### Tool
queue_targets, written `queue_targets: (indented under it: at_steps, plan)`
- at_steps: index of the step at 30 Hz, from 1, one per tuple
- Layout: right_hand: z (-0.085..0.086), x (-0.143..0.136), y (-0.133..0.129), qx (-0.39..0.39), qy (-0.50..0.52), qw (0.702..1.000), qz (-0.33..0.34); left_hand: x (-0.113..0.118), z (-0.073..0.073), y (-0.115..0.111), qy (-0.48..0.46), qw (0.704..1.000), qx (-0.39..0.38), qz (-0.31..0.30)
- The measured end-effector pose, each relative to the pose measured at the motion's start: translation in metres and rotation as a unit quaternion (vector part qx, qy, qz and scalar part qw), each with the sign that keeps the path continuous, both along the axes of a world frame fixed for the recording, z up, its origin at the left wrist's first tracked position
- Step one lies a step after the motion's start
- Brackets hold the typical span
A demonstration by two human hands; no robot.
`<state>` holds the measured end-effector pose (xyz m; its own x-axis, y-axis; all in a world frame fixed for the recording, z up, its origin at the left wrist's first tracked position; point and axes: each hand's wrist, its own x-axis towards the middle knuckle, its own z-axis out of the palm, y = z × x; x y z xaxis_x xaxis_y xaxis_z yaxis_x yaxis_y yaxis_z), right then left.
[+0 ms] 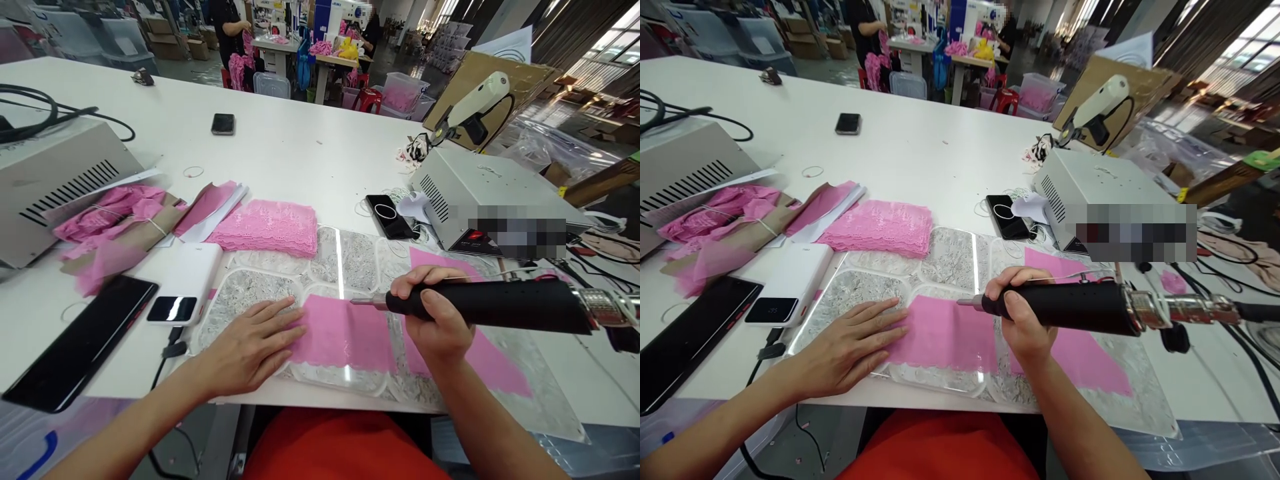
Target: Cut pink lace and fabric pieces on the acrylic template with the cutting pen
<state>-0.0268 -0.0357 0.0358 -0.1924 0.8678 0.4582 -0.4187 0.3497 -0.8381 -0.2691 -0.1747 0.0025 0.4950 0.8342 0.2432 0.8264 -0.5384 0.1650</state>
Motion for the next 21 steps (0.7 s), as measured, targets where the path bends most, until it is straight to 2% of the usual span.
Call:
queue_targets:
  at_steps: [8, 21]
  plan:
    - [-0.002, -0.023, -0.004, -0.002, 0.001, 0.999, 0.041, 0.001, -0.003, -0.003, -0.026, 1.0, 0.012, -0.005]
    - [-0.005, -0.026, -0.003, 0.008, -0.012, 0.999, 0.05, 0.002, -0.006, -0.003, -0.058, 0.998, 0.01, 0.002]
